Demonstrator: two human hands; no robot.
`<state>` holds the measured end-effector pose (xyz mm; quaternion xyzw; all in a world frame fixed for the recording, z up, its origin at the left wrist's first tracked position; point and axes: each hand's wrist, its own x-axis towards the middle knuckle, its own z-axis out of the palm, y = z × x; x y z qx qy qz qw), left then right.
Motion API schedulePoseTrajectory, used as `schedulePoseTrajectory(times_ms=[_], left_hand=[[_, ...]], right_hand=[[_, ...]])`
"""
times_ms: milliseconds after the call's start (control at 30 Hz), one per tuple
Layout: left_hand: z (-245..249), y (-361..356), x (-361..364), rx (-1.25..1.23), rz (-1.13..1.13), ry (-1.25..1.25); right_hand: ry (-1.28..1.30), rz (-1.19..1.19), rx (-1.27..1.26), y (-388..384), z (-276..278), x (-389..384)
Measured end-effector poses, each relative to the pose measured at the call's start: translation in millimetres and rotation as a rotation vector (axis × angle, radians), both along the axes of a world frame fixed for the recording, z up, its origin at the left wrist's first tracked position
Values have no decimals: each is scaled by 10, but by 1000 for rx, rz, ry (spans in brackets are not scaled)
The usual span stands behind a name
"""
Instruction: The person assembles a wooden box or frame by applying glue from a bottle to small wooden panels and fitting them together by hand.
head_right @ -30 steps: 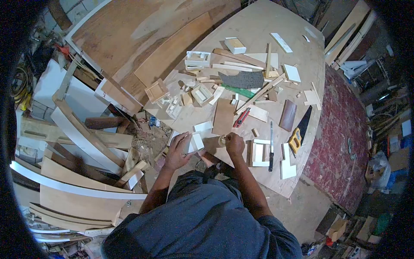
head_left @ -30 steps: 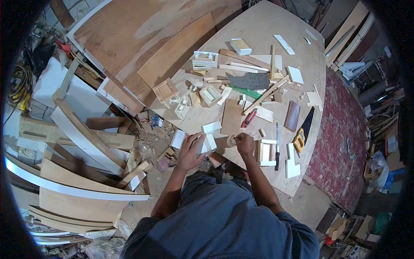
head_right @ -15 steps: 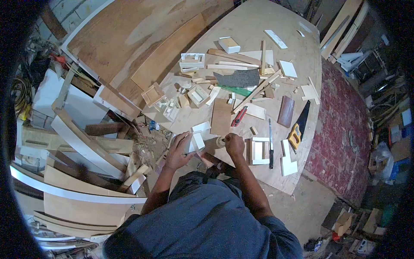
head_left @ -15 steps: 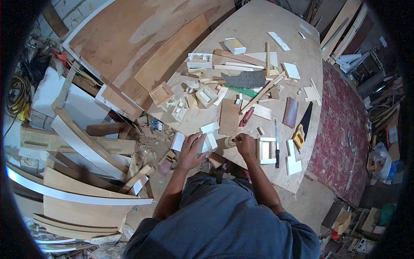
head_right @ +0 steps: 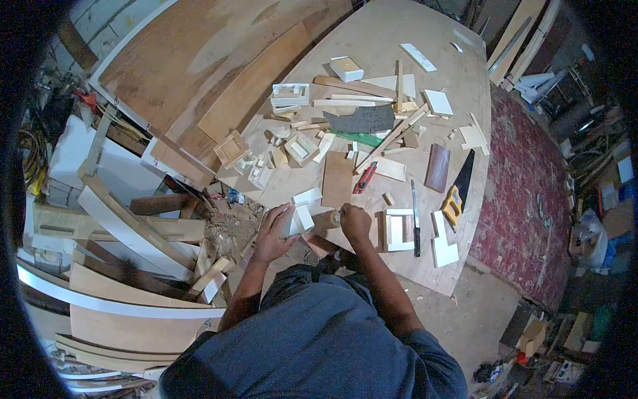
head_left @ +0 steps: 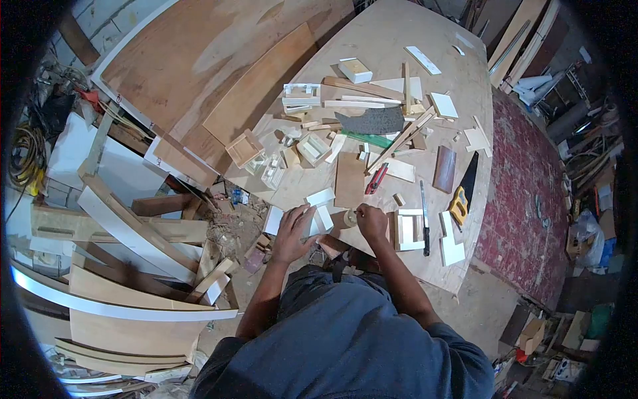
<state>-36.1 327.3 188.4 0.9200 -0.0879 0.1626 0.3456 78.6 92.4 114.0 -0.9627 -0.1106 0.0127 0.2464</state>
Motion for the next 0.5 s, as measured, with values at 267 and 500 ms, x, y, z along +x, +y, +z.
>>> schedulePoseTrajectory(times_ms=[267,500], left_hand=[[24,13,-28,3,27,22],[-34,61,-57,12,9,-12]], right_hand=[[21,150,93,-41,-218,33],[108,114,80,10,-14,35]])
